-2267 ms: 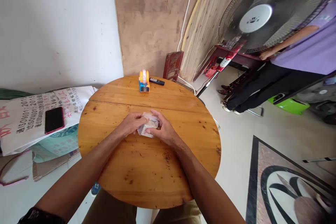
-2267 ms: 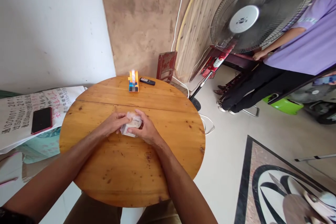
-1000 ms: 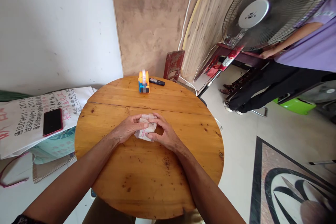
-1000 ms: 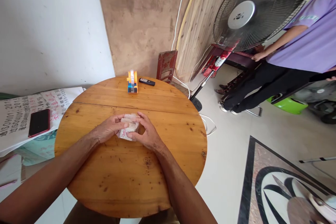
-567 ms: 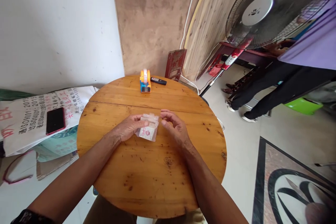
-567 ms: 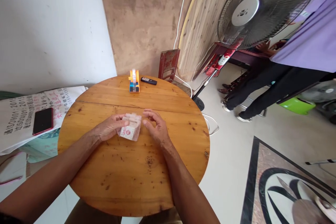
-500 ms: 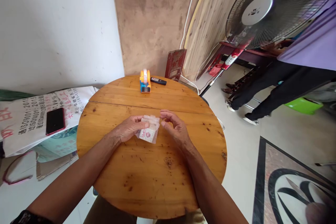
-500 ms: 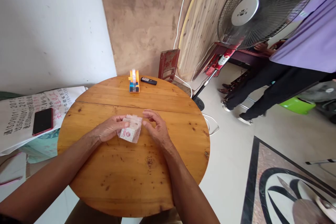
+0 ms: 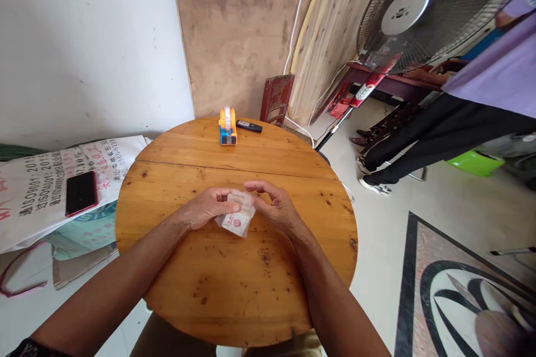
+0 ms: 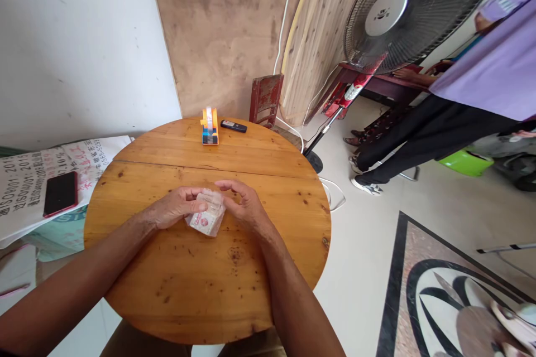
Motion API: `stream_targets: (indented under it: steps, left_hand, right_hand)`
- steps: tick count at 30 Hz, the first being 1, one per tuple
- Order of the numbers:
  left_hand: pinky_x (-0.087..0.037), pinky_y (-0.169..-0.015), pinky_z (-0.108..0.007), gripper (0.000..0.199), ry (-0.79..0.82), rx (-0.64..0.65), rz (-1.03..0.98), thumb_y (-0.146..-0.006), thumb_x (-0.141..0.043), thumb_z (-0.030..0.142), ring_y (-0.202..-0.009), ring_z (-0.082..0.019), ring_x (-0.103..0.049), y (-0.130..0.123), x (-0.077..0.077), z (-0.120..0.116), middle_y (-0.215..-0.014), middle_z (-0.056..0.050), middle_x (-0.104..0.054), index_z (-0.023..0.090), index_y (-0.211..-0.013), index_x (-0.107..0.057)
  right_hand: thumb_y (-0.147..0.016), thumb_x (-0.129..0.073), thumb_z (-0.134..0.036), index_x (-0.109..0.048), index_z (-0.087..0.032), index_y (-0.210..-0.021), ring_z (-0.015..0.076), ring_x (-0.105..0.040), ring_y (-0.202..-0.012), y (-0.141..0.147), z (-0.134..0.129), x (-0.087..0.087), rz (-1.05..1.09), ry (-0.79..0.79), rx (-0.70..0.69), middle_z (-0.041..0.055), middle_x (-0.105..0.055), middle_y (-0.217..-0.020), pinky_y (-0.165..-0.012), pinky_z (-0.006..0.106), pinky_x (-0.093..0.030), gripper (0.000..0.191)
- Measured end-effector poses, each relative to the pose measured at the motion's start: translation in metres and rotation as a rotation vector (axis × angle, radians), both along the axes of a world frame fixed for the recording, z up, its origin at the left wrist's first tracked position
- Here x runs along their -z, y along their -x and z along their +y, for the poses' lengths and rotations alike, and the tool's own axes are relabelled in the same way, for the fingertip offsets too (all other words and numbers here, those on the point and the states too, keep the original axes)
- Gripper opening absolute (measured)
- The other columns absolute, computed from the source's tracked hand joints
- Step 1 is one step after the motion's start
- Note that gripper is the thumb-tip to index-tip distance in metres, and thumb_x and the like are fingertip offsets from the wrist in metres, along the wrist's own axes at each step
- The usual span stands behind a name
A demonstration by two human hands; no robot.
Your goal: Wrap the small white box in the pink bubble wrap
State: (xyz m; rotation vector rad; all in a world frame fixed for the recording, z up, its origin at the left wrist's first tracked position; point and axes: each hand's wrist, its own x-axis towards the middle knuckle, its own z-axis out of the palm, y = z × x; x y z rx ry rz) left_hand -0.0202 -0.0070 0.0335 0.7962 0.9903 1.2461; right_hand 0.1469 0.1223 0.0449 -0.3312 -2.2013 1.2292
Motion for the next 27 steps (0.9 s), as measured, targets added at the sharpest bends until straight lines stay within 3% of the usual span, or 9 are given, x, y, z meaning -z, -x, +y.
stream_targets:
  steps: [5, 10, 13, 20, 27]
  left_hand:
    - [-0.049, -0.069, -0.025, 0.049, -0.005, 0.020, 0.011, -0.066, -0.085, 0.039, -0.075, -0.015, -0.064, -0.001, 0.001, 0.000, -0.094, -0.007, -0.072, 0.014, -0.105, -0.071]
    - [-0.047, -0.064, -0.022, 0.046, -0.012, -0.043, 0.102, -0.068, -0.083, 0.040, -0.070, -0.013, -0.062, -0.002, -0.002, 0.001, -0.088, -0.005, -0.072, 0.013, -0.103, -0.071]
    - [-0.047, -0.065, -0.023, 0.045, -0.033, -0.113, 0.146, -0.068, -0.082, 0.040, -0.070, -0.013, -0.062, -0.005, -0.001, 0.003, -0.086, -0.003, -0.071, 0.014, -0.102, -0.070]
    - [-0.047, -0.069, -0.025, 0.044, -0.059, -0.230, 0.317, -0.073, -0.075, 0.046, -0.076, -0.016, -0.063, -0.006, 0.002, 0.004, -0.091, -0.004, -0.071, 0.014, -0.102, -0.070]
    - [-0.046, -0.068, -0.027, 0.037, -0.089, -0.281, 0.569, -0.080, -0.063, 0.048, -0.076, -0.019, -0.061, 0.002, 0.002, 0.006, -0.084, -0.004, -0.070, 0.014, -0.090, -0.072]
  right_hand:
    - [-0.086, -0.063, -0.036, -0.074, -0.023, -0.085, 0.0190, -0.067, -0.089, 0.005, -0.006, 0.000, 0.090, 0.100, 0.080, 0.0033, -0.073, -0.092, -0.084, 0.031, -0.052, 0.017]
    - [-0.081, -0.067, -0.035, -0.075, -0.022, -0.085, 0.0178, -0.067, -0.079, 0.008, -0.011, 0.002, 0.085, 0.256, 0.132, 0.0020, -0.074, -0.086, -0.074, 0.029, -0.052, 0.015]
    - [-0.081, -0.067, -0.032, -0.074, -0.021, -0.084, 0.0173, -0.066, -0.076, 0.009, -0.015, 0.002, 0.078, 0.261, 0.159, 0.0020, -0.074, -0.083, -0.072, 0.028, -0.052, 0.014]
    - [-0.085, -0.059, -0.027, -0.072, -0.020, -0.083, 0.0170, -0.066, -0.076, 0.011, -0.030, 0.001, 0.042, 0.074, 0.248, 0.0030, -0.074, -0.082, -0.072, 0.027, -0.051, 0.015]
    - [-0.090, -0.051, -0.023, -0.069, -0.023, -0.090, 0.0195, -0.066, -0.083, 0.021, -0.037, 0.016, 0.041, -0.227, 0.284, 0.0052, -0.073, -0.089, -0.077, 0.032, -0.051, 0.018]
